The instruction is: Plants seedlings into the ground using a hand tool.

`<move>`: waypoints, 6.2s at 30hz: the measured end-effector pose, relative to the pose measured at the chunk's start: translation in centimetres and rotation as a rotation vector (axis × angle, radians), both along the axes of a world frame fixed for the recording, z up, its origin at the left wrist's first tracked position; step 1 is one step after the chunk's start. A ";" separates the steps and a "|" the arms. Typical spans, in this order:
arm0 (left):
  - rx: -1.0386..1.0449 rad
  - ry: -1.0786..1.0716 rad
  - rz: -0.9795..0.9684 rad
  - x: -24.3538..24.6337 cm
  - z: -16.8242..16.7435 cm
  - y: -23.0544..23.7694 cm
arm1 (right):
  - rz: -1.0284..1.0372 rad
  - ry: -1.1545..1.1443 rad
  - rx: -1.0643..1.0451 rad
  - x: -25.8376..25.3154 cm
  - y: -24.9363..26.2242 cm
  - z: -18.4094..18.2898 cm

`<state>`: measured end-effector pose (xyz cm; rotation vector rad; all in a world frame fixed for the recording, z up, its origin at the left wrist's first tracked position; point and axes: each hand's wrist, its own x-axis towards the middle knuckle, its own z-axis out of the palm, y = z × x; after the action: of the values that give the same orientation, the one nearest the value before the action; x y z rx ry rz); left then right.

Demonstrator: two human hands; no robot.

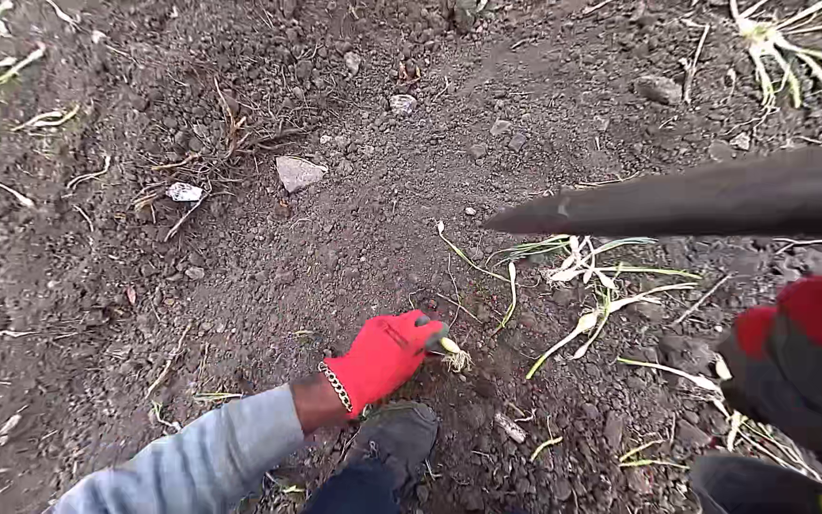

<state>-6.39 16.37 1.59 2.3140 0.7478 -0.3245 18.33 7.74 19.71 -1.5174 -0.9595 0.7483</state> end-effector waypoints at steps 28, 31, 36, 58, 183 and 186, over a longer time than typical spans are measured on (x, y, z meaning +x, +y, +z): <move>-0.011 -0.053 0.502 -0.4 -4.8 13.9 | 0.482 0.069 0.145 1.6 9.7 -5.8; -0.193 -0.124 1.002 -6.2 -1.4 15.6 | 0.197 0.055 -0.185 -7.0 16.3 -12.0; -0.174 -0.047 1.011 -5.7 -4.0 16.2 | 0.398 -0.050 -0.852 -16.2 16.0 -27.3; -0.021 0.218 0.098 16.9 -6.2 1.3 | -0.156 0.147 -0.350 -1.5 -16.9 -12.2; 0.148 -0.168 -1.097 26.0 -5.6 -0.4 | -0.443 0.314 -1.119 -10.5 -9.2 -22.2; 0.236 -0.076 -1.145 26.4 -6.4 -2.6 | -0.435 0.248 -1.076 -10.2 -9.7 -22.3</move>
<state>20.02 13.79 -4.79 2.7301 -0.6959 -0.6473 8.15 -1.99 -2.57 -2.3552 0.0578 1.1694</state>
